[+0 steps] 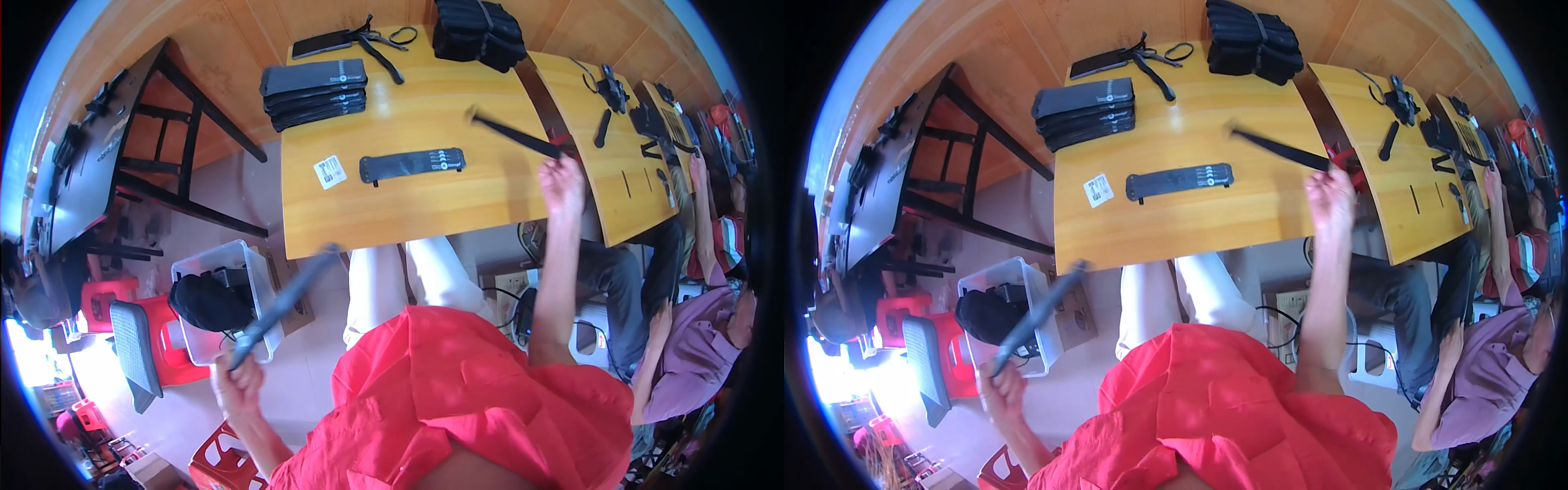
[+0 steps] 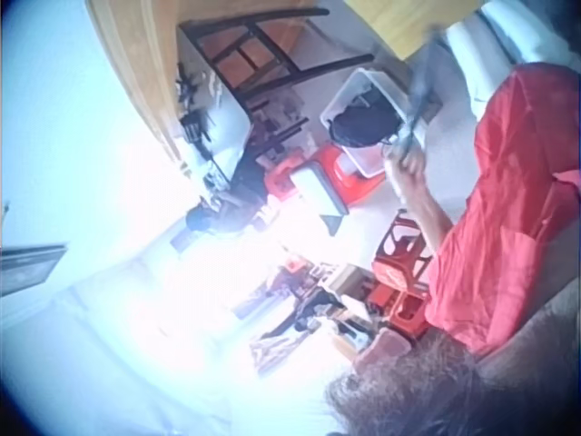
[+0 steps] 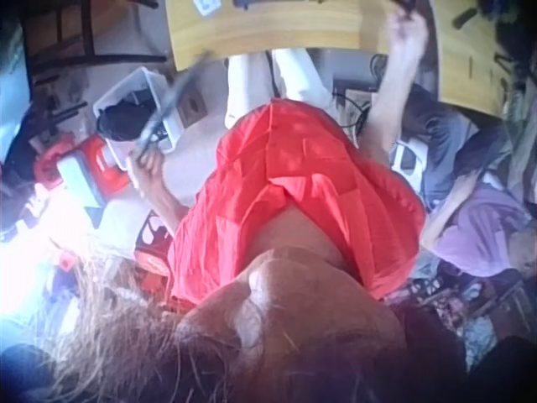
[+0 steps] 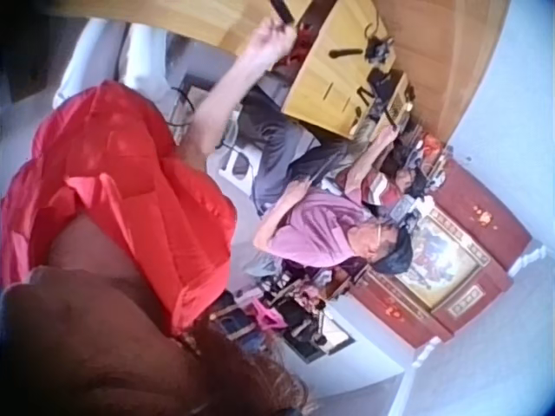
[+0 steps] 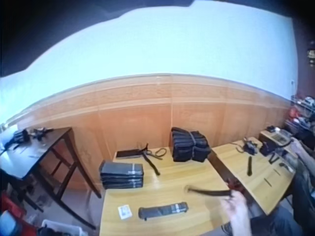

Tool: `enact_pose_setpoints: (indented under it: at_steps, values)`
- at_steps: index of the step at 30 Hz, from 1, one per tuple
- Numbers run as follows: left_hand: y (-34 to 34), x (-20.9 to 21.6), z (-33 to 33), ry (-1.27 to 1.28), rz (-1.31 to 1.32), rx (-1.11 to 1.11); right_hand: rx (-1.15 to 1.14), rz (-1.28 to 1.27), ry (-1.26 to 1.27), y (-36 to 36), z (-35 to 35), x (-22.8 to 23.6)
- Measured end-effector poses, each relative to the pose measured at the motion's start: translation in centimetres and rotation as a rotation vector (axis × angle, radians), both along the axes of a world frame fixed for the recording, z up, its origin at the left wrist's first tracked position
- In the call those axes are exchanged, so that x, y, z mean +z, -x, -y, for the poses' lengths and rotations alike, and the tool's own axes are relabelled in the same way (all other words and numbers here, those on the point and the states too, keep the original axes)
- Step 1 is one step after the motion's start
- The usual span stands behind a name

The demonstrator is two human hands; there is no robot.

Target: The person is packaging watch straps by inserting them into a plastic holder and organizing them.

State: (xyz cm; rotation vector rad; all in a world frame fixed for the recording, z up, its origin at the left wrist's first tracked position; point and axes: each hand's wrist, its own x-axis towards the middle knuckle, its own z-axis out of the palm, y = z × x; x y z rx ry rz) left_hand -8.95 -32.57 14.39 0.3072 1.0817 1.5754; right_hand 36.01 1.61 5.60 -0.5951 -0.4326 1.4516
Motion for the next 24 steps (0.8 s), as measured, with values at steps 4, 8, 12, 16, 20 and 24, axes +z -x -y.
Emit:
enact_pose_setpoints:
  at_steps: [4, 8, 12, 16, 20, 24]
  values:
    - [-0.3, -0.2, -1.2, 0.076, -0.102, 0.125, 0.008, 0.321, 0.016, 3.1, 2.6, 6.5]
    - [-3.9, -2.3, -7.5, 0.178, -0.535, 0.041, 0.259, 0.615, -0.175, 4.6, 4.2, 8.1]
    - [-6.4, -5.2, -11.2, 0.181, -0.485, 0.008, 0.283, 0.824, -0.294, 5.3, 5.7, 8.8]
    - [-8.4, -9.6, -14.2, 0.178, -0.368, 0.060, 0.393, 0.998, -0.346, 4.9, 7.3, 9.2]
    - [-9.8, -13.2, -15.7, 0.271, -0.438, 0.119, 0.468, 0.988, -0.331, 5.0, 7.8, 9.4]
    - [-9.5, -12.7, -15.7, 0.371, -0.496, 0.113, 0.524, 0.939, -0.309, 4.6, 7.9, 9.2]
